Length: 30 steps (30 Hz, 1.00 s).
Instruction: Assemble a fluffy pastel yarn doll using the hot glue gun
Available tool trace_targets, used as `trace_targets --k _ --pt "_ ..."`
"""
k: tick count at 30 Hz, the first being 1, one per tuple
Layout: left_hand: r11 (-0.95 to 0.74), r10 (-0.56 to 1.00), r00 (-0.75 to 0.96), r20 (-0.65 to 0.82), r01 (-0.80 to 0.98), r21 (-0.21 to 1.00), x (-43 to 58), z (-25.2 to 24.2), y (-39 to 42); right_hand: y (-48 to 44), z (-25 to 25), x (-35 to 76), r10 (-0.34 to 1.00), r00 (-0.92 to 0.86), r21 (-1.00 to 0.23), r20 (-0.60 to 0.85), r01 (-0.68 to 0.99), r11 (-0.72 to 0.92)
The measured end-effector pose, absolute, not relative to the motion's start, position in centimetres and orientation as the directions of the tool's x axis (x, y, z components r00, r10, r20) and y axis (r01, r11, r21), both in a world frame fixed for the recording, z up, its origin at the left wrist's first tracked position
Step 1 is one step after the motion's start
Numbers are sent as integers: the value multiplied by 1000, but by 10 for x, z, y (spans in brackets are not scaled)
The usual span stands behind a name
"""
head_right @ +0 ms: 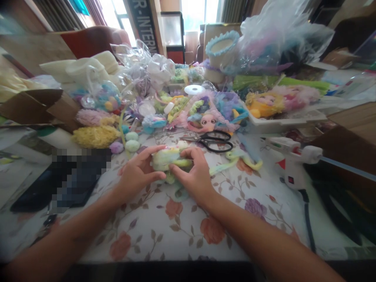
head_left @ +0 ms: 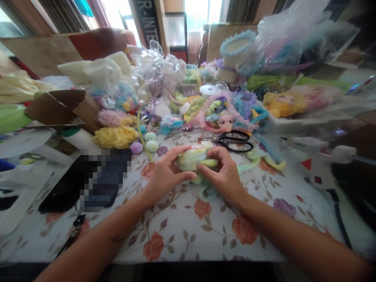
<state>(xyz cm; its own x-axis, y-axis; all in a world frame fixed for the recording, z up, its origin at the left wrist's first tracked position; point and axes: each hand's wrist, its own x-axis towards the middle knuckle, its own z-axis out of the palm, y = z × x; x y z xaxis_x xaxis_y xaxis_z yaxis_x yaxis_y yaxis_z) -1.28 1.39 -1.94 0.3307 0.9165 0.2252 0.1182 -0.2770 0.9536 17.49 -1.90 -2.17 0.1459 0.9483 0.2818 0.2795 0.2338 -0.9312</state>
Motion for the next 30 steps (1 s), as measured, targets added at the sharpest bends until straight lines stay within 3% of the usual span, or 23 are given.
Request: trace_targets --k 7,30 --pt "-336 914 303 270 191 922 -11 -13 10 -20 -22 174 949 138 -932 284 272 239" --pt "-320 914 319 251 188 928 -15 -17 15 -21 -20 174 944 140 -919 299 310 245"
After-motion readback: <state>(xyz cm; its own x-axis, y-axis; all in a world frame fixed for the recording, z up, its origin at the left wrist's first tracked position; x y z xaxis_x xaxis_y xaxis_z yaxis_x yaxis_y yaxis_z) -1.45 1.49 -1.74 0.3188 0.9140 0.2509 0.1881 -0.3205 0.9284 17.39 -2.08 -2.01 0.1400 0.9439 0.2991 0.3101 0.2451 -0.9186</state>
